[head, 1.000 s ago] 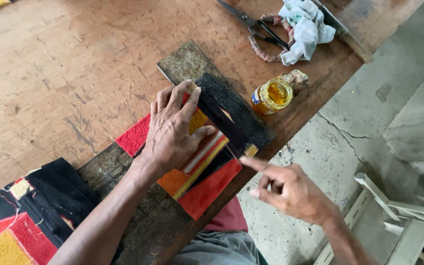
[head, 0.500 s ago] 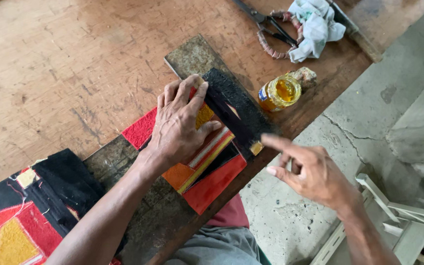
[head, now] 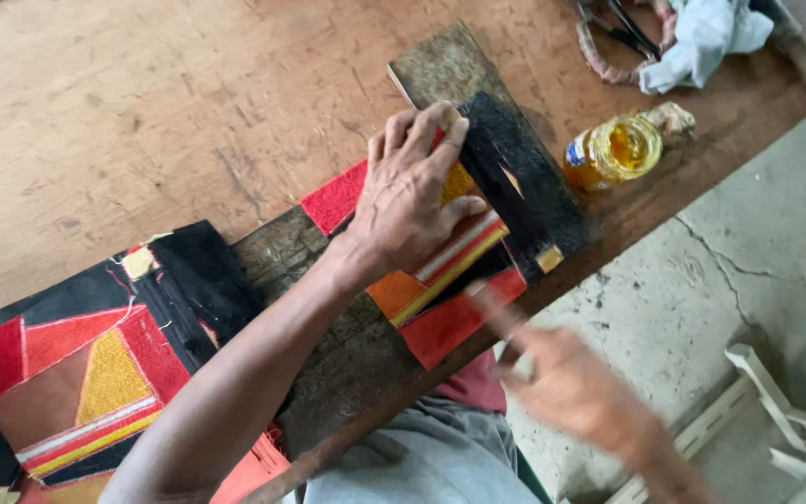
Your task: The person assembles colorful geometric fabric or leather patchwork pieces onto black backing panels at a workbench. They press and align the pieces with their fingers, apply glue from a jar, turn the panels over, and stack the finished panels with others on the table.
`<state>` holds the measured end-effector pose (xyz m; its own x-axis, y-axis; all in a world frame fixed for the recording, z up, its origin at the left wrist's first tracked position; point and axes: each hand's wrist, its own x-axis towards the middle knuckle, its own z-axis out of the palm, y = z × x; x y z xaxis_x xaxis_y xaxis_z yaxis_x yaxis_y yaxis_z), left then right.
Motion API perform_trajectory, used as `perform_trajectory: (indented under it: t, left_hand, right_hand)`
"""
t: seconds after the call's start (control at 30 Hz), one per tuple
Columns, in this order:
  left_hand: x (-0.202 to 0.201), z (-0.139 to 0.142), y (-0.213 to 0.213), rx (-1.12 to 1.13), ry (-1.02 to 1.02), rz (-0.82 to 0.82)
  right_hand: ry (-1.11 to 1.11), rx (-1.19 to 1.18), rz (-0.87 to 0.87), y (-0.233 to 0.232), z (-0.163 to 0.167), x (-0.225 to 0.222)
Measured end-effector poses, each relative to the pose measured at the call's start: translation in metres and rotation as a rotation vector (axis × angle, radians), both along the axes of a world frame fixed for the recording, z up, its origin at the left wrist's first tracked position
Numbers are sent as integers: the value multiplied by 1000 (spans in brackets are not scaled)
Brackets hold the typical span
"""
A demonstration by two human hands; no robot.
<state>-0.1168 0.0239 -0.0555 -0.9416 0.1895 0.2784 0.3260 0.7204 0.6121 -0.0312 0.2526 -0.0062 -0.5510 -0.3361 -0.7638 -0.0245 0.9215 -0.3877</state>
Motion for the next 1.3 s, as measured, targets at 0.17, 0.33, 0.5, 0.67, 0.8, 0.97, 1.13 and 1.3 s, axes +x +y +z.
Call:
perform_trajectory:
  t: [0.17, 0.33, 0.5, 0.67, 0.8, 0.97, 1.13, 1.3]
  left_hand:
    - [1, 2, 0, 23, -25, 21]
    - [3, 7, 5, -24, -107, 149]
    - [2, 12, 8, -41, -65, 188]
    - [1, 23, 13, 39, -70, 193]
    - [0, 29, 19, 14, -43, 219]
    - [-4, 42, 5, 66, -276, 147]
    - [6, 70, -39, 475, -427, 139]
    - [26, 61, -56, 855, -359, 186]
  right_hand:
    - [325, -131, 400, -20, -7, 36]
    - [415, -300, 402, 18, -23, 45]
    - [765, -465, 71, 62, -41, 10]
    - [962, -54, 201, 66, -33, -7]
    - [840, -87, 225, 60, -16, -10]
    - [517, -261, 167, 72, 15, -26]
    - [859, -459, 32, 95, 59, -53]
    - [1143, -162, 241, 100, 75, -112]
